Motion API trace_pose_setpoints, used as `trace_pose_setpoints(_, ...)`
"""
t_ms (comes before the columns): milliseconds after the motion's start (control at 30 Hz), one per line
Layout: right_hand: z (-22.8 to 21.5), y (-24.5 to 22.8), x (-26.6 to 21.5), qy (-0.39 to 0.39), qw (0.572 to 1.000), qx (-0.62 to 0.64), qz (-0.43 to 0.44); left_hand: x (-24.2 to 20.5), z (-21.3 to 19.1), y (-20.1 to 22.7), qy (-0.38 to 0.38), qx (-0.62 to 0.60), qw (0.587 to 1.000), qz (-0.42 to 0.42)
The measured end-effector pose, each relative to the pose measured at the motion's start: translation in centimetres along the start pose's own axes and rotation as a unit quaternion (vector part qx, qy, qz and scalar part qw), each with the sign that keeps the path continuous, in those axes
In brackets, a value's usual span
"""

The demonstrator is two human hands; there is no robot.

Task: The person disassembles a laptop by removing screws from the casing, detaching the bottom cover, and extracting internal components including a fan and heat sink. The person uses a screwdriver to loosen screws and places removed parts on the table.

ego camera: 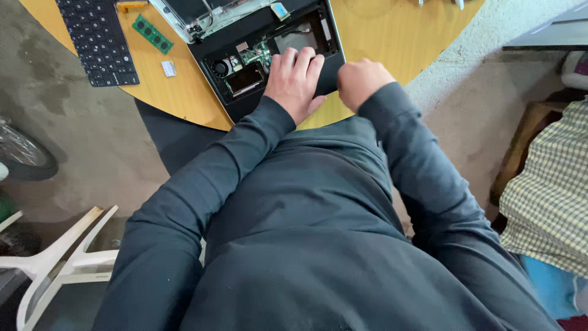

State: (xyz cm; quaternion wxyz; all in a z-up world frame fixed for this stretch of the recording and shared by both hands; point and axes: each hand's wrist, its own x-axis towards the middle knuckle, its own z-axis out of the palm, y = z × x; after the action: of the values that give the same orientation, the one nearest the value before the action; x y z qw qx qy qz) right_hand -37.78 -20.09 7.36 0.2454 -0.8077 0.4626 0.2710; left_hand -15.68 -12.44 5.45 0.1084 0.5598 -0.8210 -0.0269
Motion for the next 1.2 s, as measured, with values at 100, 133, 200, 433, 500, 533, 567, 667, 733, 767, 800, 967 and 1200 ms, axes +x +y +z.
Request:
trace_pose_setpoints(100, 0.6, 2.4, -1.7, 0.029, 0.993, 0.11, -0.025, 0.0, 0.2, -0.1, 0.007, 0.009, 1.0, -0.006)
trace_pose_setpoints(133, 1.5, 3.3, -2.5, 0.073, 0.98, 0.181, -0.044, -0.1, 0.2, 0.0, 0.018, 0.012, 1.0, -0.007)
trace_pose_setpoints(200, 3.1, 3.4, -3.5, 0.105, 0.971, 0.207, -0.058, -0.2, 0.6, -0.1, 0.018, 0.016, 1.0, -0.009)
trace_pose_setpoints(433, 6.1, 2.6, -4.5, 0.197, 0.95, 0.239, -0.036, 0.1, 0.1, -0.1, 0.003, 0.012, 1.0, -0.01)
trace_pose_setpoints(500, 5.5, 2.1, -5.0, 0.194, 0.946, 0.257, -0.035, 0.1, 0.3, -0.1, 0.007, 0.017, 1.0, -0.007)
trace_pose_setpoints(533, 5.2, 1.9, -5.2, 0.191, 0.942, 0.274, -0.035, 0.0, 0.4, -0.1, 0.012, 0.021, 1.0, -0.006)
trace_pose_setpoints(567, 5.5, 1.8, -5.2, 0.19, 0.942, 0.273, -0.035, 0.0, 0.4, -0.1, 0.012, 0.02, 1.0, -0.007)
trace_pose_setpoints(667, 6.0, 1.3, -4.9, 0.201, 0.936, 0.288, -0.012, 0.0, 0.4, -0.1, 0.009, 0.021, 1.0, -0.005)
trace_pose_setpoints(733, 6.2, 1.2, -4.4, 0.166, 0.962, 0.215, 0.038, 0.1, 0.6, -0.2, 0.009, 0.017, 1.0, -0.005)
trace_pose_setpoints(767, 5.6, 0.6, -3.8, 0.167, 0.961, 0.215, 0.039, 0.1, 0.5, -0.1, 0.009, 0.016, 1.0, -0.004)
trace_pose_setpoints(800, 5.0, 0.1, -3.3, 0.135, 0.978, 0.153, 0.05, 0.2, 0.4, -0.1, 0.005, 0.027, 1.0, -0.003)
trace_pose_setpoints(967, 2.9, -2.8, -1.6, 0.049, 0.997, 0.012, 0.062, 0.1, 0.7, -0.2, -0.003, -0.003, 1.0, 0.0)
trace_pose_setpoints(1200, 0.9, -4.3, 0.0, 0.008, 0.997, -0.045, 0.056, 0.0, 0.8, -0.1, 0.016, -0.009, 1.0, -0.012)
